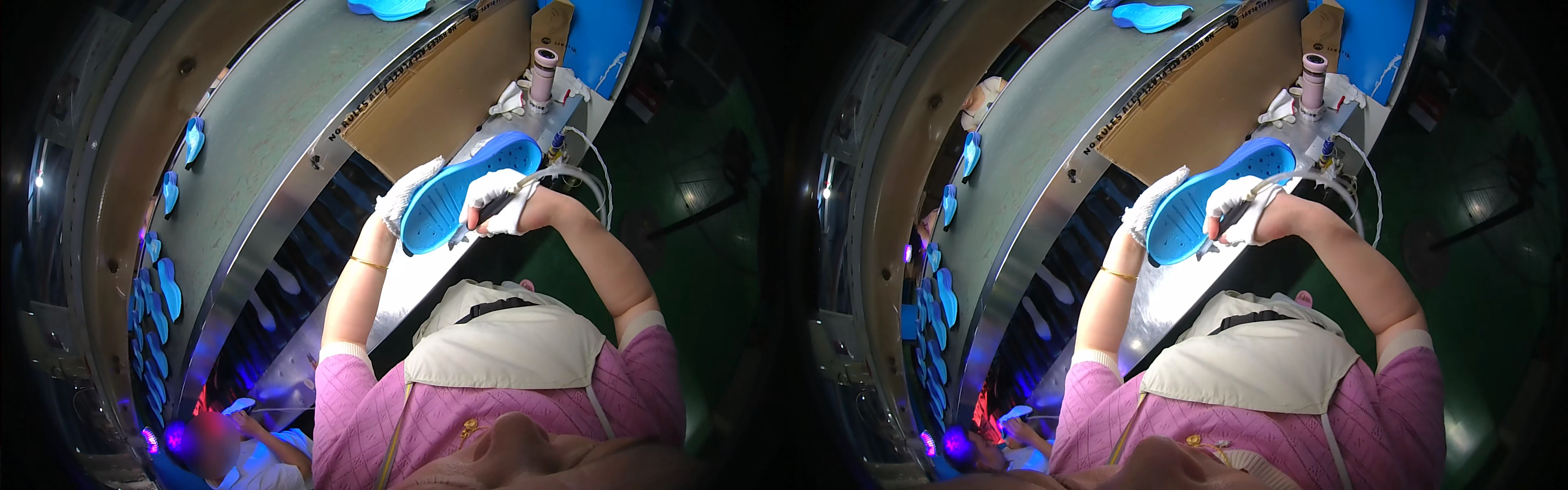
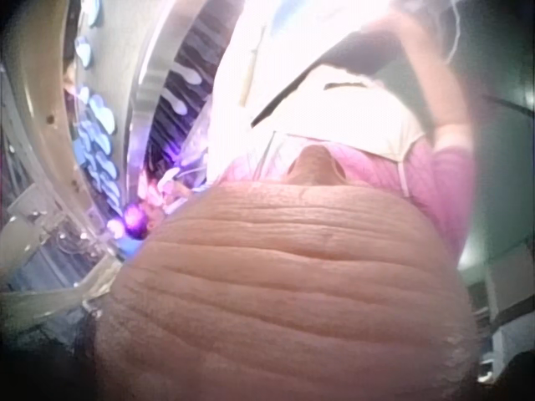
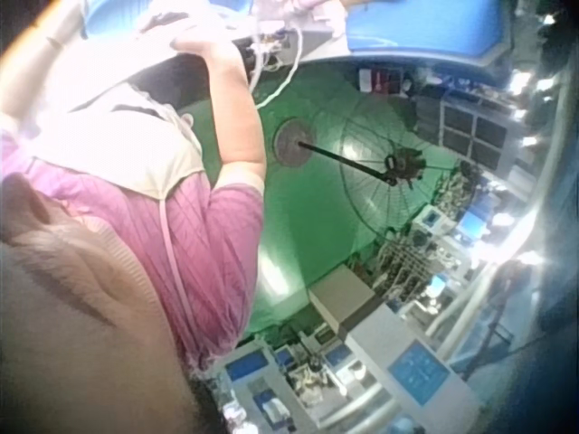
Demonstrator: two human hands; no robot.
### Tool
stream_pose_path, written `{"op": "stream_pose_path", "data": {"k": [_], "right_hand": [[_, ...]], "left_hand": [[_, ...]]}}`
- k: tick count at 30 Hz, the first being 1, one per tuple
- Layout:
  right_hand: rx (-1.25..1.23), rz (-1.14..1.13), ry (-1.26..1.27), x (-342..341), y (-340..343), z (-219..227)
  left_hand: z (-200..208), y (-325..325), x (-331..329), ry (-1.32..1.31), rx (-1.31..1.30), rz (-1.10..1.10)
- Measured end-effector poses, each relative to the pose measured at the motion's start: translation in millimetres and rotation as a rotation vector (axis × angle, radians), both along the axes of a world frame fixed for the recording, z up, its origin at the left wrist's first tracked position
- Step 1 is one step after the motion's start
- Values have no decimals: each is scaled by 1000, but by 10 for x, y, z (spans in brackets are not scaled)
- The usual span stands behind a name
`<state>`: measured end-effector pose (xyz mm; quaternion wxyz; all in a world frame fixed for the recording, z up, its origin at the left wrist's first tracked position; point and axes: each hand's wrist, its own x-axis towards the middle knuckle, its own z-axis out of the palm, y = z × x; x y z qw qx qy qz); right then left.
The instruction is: The person applies adhesive to shoe soles using a brush applicator tool and places them onto a conveyor belt.
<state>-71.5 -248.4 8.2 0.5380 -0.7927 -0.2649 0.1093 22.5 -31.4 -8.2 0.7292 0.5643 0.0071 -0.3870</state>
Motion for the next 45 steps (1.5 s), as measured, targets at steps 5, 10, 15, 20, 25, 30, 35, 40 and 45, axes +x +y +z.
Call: {"op": "stream_pose_path", "data": {"k": [5, 10, 15, 20, 25, 30, 35, 40, 45], "right_hand": [[-11, 47, -22, 12, -63, 126], [-79, -68, 49, -29, -234, 261], [111, -143, -46, -91, -70, 76], [234, -528, -29, 182, -552, -46], [590, -666, -106, 175, -448, -255], [212, -331, -447, -364, 87, -270], [286, -440, -558, -208, -118, 84], [-88, -443, -907, -175, -149, 153], [-42, -453, -723, -449, -248, 270]], "left_hand": [[-29, 16, 26, -10, 31, -76], [23, 33, -18, 211, -135, -212], [-123, -133, -311, 244, -489, -138], [-180, -94, -556, 333, -715, -227], [-195, -25, -622, 285, -675, -161], [-208, 103, -530, 215, -473, 153], [-197, 202, -618, 122, -592, -1], [-107, 215, -632, 150, -529, 73], [306, 224, -434, -6, -492, 35]]}}
